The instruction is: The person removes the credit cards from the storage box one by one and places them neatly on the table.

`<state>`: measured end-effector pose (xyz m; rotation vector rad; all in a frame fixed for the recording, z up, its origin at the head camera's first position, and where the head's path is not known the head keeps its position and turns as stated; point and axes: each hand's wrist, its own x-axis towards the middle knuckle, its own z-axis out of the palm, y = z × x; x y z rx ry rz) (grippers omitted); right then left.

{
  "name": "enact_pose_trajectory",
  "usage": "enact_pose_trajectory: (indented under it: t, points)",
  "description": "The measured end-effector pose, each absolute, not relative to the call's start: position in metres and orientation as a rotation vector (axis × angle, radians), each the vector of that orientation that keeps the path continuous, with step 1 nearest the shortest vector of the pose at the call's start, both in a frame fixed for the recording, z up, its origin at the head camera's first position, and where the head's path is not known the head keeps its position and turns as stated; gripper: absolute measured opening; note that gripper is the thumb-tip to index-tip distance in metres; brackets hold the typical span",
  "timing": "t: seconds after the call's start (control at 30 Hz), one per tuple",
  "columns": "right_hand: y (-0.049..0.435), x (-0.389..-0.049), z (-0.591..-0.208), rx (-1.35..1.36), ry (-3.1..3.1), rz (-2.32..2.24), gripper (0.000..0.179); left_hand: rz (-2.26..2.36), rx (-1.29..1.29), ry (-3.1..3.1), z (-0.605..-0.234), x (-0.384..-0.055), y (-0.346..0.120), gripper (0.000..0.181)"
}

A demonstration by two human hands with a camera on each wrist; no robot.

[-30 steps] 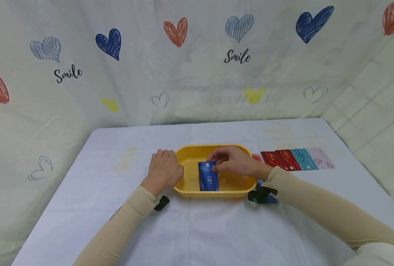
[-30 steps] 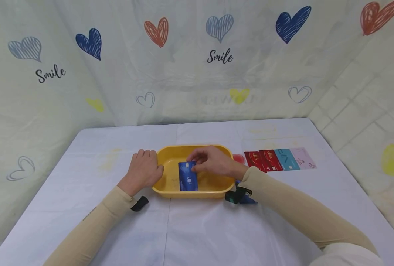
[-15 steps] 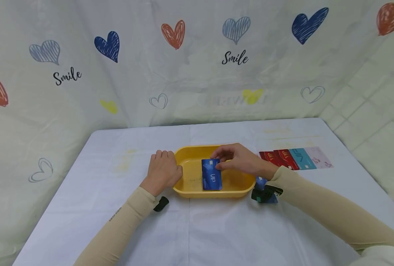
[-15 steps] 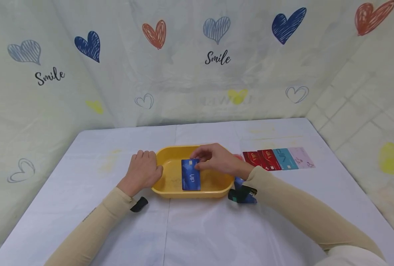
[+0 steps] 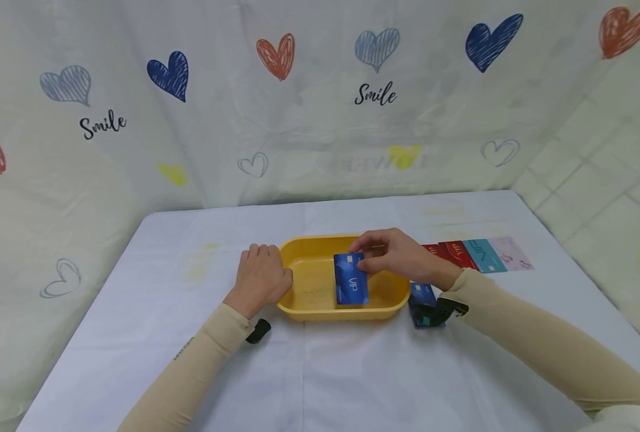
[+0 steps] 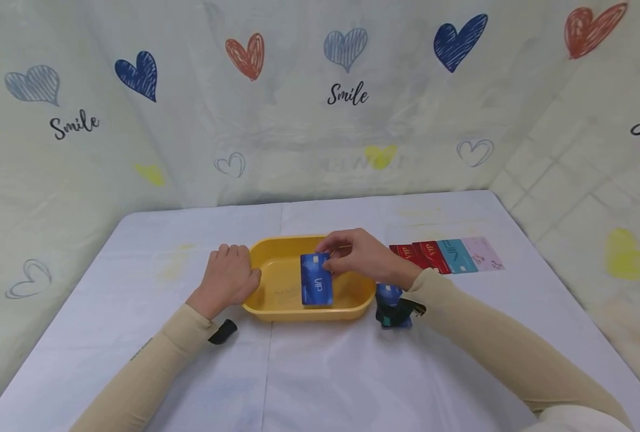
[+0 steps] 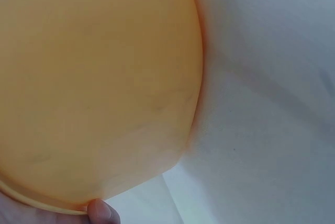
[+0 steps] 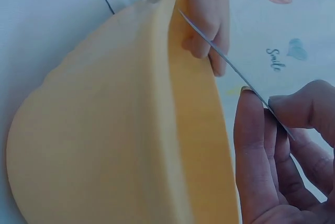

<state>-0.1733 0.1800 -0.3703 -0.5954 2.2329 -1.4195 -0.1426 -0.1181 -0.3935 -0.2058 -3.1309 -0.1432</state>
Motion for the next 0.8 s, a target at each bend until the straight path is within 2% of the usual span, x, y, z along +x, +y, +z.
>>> enact_pose_trajectory:
  t: [0.8]
  points:
    - [0.227, -0.164, -0.362, -0.515, 2.309, -1.407, 0.032, -0.146, -0.204, -3.151, -0.395, -0.145, -0.118, 0.031]
